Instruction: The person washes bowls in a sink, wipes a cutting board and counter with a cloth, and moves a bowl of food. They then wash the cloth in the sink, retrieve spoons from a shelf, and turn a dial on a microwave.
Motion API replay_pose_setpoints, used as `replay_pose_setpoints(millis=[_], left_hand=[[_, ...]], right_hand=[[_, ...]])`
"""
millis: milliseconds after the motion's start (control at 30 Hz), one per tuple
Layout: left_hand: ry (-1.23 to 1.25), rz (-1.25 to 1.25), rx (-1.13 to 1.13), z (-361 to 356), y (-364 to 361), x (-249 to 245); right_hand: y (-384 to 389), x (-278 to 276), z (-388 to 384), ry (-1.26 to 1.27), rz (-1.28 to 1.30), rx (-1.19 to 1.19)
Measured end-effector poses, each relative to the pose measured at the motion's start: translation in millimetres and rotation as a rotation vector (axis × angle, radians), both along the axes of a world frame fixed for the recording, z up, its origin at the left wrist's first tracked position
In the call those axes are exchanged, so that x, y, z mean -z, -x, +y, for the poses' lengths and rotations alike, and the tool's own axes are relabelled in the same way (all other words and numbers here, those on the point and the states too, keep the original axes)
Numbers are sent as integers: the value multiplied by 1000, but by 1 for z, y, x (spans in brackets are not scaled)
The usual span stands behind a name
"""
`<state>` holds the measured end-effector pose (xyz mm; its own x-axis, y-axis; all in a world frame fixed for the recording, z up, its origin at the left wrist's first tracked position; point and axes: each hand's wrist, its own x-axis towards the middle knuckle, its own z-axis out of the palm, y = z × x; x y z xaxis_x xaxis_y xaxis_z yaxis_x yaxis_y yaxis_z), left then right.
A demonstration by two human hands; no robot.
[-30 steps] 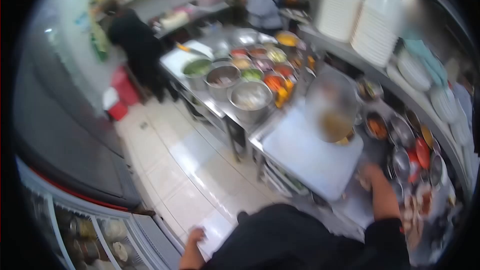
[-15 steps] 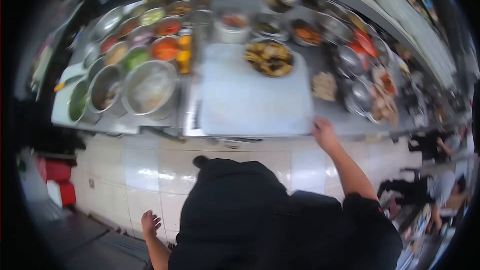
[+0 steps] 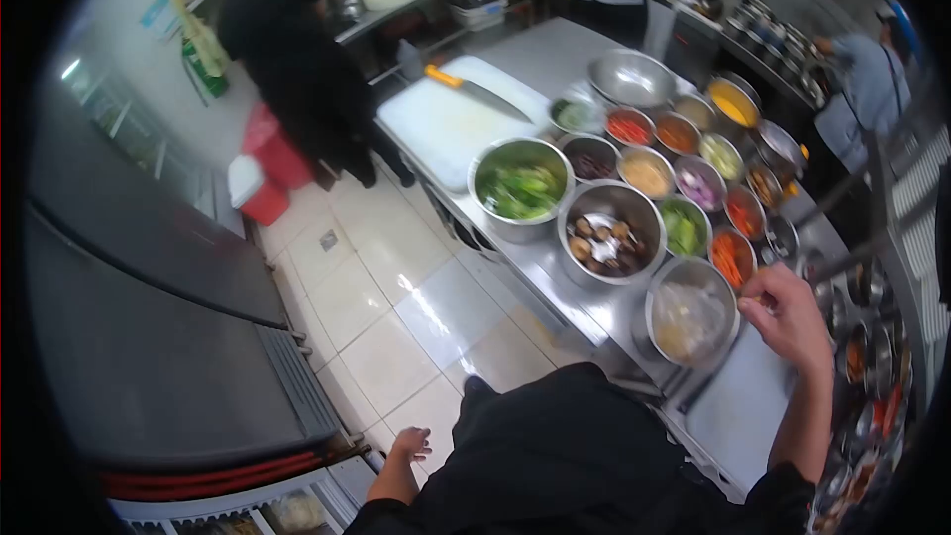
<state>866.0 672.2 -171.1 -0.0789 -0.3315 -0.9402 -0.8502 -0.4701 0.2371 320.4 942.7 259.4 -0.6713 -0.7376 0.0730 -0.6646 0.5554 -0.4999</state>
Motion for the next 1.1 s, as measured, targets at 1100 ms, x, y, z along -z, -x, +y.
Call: replay_pose_setpoints(millis=[1100], left_hand=[[329, 234, -244, -576, -176, -22]], right_hand=[[-77, 111, -976, -370, 154, -746]])
